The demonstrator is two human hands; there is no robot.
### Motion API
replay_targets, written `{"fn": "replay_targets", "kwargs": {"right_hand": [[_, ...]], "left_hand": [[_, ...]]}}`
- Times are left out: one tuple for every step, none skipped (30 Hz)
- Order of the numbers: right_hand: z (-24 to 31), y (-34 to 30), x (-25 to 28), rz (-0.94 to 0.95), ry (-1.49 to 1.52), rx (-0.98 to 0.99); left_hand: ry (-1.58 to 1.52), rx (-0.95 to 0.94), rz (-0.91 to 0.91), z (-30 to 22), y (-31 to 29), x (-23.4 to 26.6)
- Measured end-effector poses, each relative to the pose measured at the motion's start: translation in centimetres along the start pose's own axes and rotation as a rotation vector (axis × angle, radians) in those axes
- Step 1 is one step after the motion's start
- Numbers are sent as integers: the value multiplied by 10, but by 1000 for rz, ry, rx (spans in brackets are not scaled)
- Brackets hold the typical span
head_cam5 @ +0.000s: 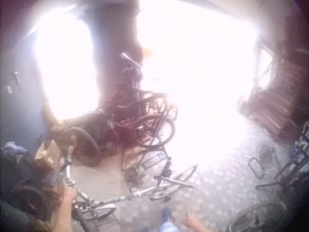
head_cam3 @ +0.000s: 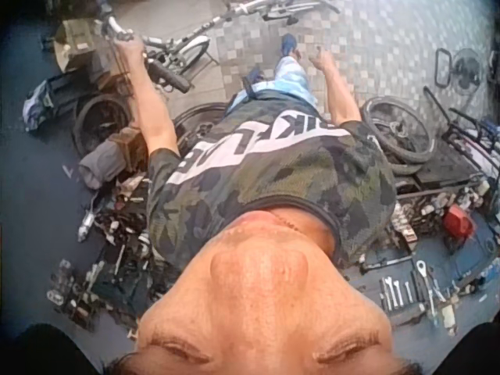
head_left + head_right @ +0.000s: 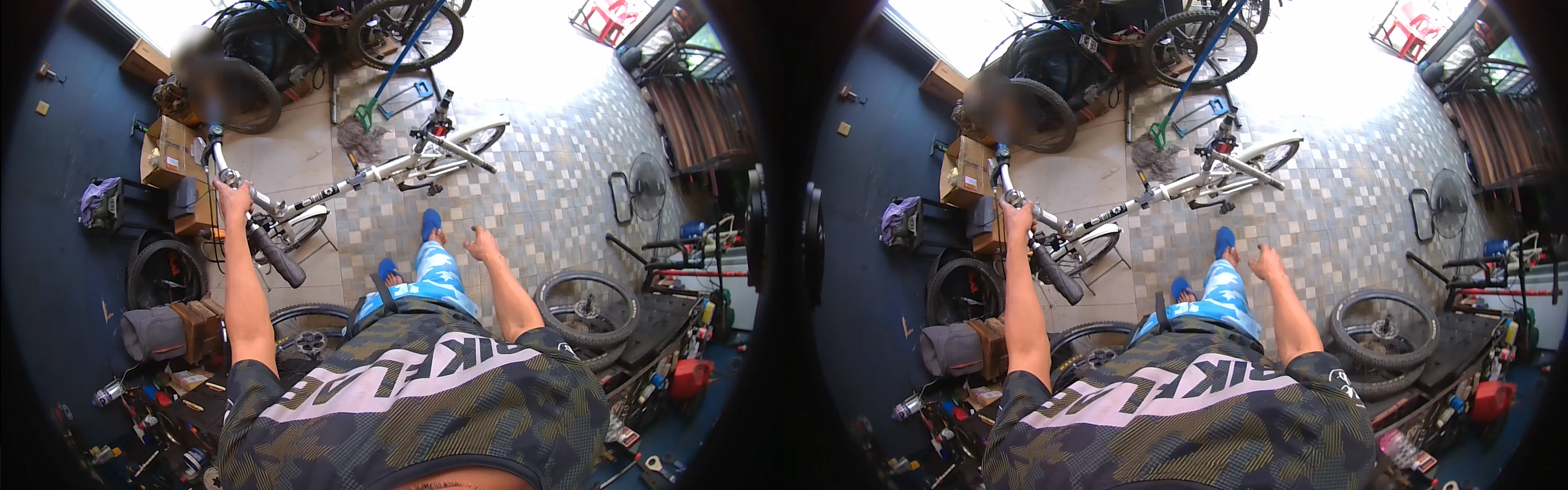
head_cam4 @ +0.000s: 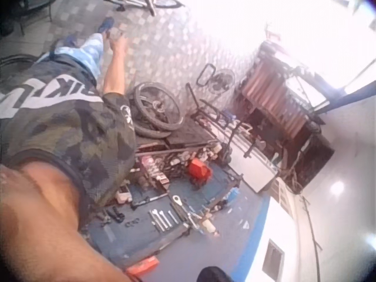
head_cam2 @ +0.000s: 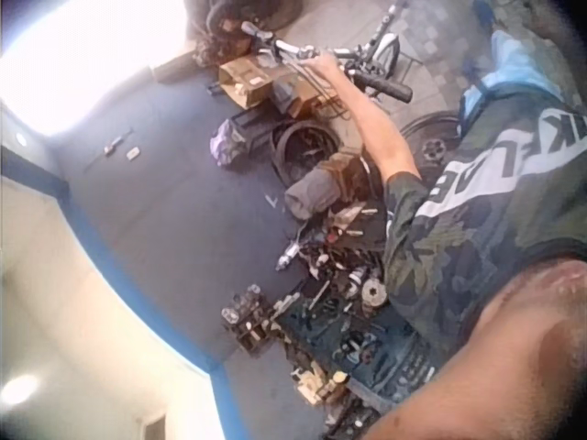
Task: The person assembles a white bicycle in a workshop. They attach the handlebars, install a front basket, and mount a camera on the handlebar stem using a tool. The person adjusts components and secures parts throughout the process.
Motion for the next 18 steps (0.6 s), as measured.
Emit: {"fn": "replay_targets", "kwargs": {"right_hand": [[4,-1,4,-23,60,46],[8,7,12,-48,118,90],[12,12,25,-76,172,124],[17,16,38,-108,187,132],[23,20,56,-140,200,143],[29,25,74,-124,188,148],[35,29,91,-107,174,154],[41,33,108,-89,160,160],[48,38,123,-72,124,183],[51,43,140,-58,85,196],[53,47,153,-42,46,210],[59,50,167,-29,10,215],[70,57,176,-6,-23,232],[81,65,183,19,-58,251],[89,72,191,58,-83,241],[91,87,192,68,-121,284],[88,106,192,80,-160,332],[85,123,192,92,-200,371]], "left_hand": [[-20,-61,-36,2,1,9],[-7,-37,-47,6,4,17],[2,-12,-47,6,6,21],[15,15,-50,8,8,24],[45,6,-80,10,9,29],[79,10,-112,7,9,30],[114,16,-145,2,10,30],[149,24,-178,0,12,29],[226,19,-266,0,15,29],[234,59,-224,-9,15,25],[243,101,-183,-17,18,26],[246,148,-145,-21,18,23],[297,122,-214,-12,26,27],[280,88,-205,-3,35,29],[260,56,-193,5,43,28],[242,27,-195,12,51,33],[368,-51,-300,23,64,34],[381,-33,-261,27,66,30]]}}
Point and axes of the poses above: each hand's wrist, its own y-axis towards the middle knuckle, its own x-axis out of the back of the hand, z = x × y, the point moved 3 cm from there along y, towards the middle knuckle
